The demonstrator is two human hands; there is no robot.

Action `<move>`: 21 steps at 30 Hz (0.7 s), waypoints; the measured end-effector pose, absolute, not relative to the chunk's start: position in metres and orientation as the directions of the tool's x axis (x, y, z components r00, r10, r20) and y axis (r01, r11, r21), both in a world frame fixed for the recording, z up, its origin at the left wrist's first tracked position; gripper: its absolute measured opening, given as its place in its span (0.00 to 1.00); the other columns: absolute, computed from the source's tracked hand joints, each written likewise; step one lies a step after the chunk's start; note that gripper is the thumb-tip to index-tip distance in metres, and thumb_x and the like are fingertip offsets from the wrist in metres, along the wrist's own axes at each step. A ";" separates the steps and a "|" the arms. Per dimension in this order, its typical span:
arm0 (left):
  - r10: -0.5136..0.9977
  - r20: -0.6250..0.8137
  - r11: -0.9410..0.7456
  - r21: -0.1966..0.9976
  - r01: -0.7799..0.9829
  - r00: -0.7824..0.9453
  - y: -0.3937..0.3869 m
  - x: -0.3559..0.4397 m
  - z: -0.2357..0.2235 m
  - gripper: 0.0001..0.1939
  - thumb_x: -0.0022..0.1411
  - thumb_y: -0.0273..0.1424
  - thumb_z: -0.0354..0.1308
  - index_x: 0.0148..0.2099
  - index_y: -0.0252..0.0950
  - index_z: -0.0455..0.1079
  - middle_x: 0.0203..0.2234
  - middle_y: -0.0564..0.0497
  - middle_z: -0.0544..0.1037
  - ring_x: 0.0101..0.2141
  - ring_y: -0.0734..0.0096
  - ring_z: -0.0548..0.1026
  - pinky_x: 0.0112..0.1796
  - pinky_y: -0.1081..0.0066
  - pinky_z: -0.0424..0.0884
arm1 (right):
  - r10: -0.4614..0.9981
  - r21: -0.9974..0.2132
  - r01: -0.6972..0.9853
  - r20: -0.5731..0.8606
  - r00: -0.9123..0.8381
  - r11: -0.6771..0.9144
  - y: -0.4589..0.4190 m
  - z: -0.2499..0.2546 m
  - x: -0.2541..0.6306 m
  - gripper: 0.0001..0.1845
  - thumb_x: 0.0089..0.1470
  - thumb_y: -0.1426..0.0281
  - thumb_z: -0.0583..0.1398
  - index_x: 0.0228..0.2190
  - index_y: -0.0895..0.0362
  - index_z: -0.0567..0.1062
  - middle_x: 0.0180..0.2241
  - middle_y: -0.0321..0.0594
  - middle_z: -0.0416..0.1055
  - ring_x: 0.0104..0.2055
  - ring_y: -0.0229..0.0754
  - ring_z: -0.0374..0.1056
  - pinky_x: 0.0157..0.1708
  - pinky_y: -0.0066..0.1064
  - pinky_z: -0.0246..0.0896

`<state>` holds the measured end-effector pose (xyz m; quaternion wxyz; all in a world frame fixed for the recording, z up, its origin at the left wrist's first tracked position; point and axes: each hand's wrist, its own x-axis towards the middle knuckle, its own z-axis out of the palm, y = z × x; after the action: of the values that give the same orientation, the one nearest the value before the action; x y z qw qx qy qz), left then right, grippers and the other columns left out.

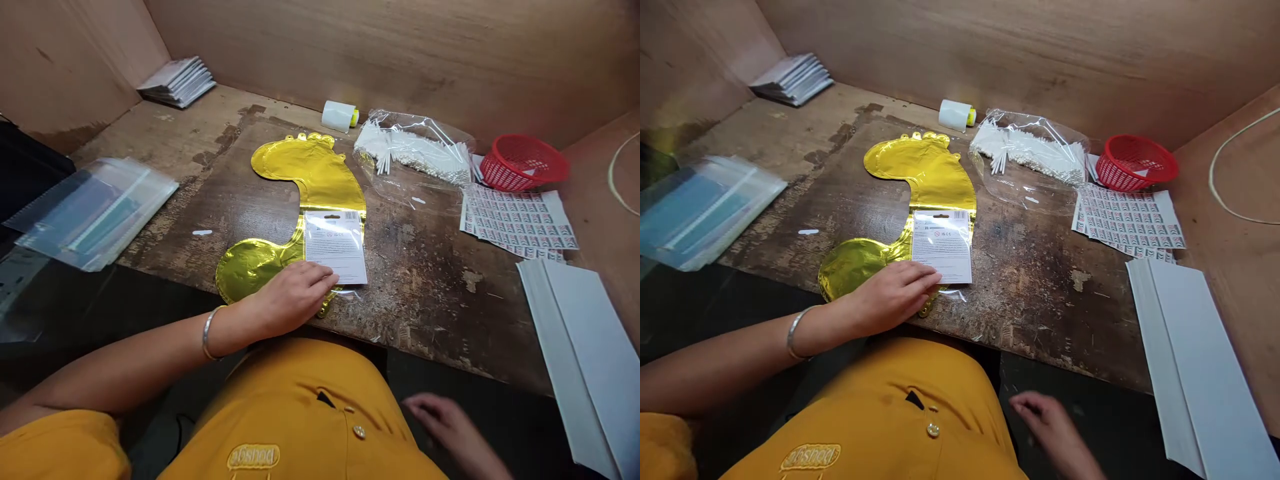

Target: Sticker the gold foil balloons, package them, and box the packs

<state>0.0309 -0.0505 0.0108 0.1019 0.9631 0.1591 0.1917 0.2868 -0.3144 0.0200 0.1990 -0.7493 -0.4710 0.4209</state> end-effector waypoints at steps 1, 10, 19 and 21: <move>0.348 0.348 -0.929 0.254 0.270 0.870 -0.052 0.035 0.008 0.13 0.68 0.28 0.50 0.50 0.30 0.71 0.45 0.40 0.78 0.44 0.59 0.75 0.46 0.59 0.73 | 0.853 -0.709 0.511 -0.512 0.100 -0.486 -0.302 0.018 0.297 0.19 0.55 0.49 0.57 0.30 0.48 0.79 0.23 0.39 0.75 0.18 0.45 0.69 0.13 0.35 0.65; 0.505 0.417 -0.838 0.445 0.315 0.755 -0.053 0.045 -0.007 0.10 0.68 0.27 0.52 0.36 0.34 0.74 0.34 0.47 0.80 0.36 0.67 0.74 0.41 0.65 0.73 | 0.955 -0.446 0.856 0.249 -0.161 0.261 -0.156 0.026 0.274 0.16 0.53 0.64 0.64 0.45 0.52 0.75 0.54 0.49 0.69 0.56 0.55 0.65 0.53 0.53 0.65; 0.591 0.305 -0.730 0.595 0.336 0.747 -0.048 0.044 -0.003 0.08 0.66 0.26 0.53 0.35 0.34 0.72 0.31 0.48 0.77 0.35 0.66 0.74 0.40 0.66 0.73 | 0.976 -0.619 0.758 0.185 -0.112 0.204 -0.102 0.006 0.266 0.05 0.51 0.67 0.65 0.29 0.54 0.75 0.44 0.43 0.75 0.48 0.48 0.68 0.49 0.46 0.63; 0.627 0.277 -0.719 0.567 0.402 0.728 -0.046 0.043 -0.002 0.05 0.64 0.26 0.55 0.35 0.35 0.70 0.29 0.49 0.75 0.34 0.66 0.73 0.37 0.66 0.72 | 0.981 -0.635 0.754 0.178 -0.072 0.170 -0.100 0.007 0.262 0.05 0.53 0.69 0.63 0.26 0.54 0.73 0.42 0.42 0.76 0.46 0.47 0.68 0.48 0.43 0.63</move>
<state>0.0432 -0.0461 -0.0020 0.2418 0.8976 0.2866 0.2317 0.2625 -0.0995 0.0072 0.2942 -0.6144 -0.7060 0.1935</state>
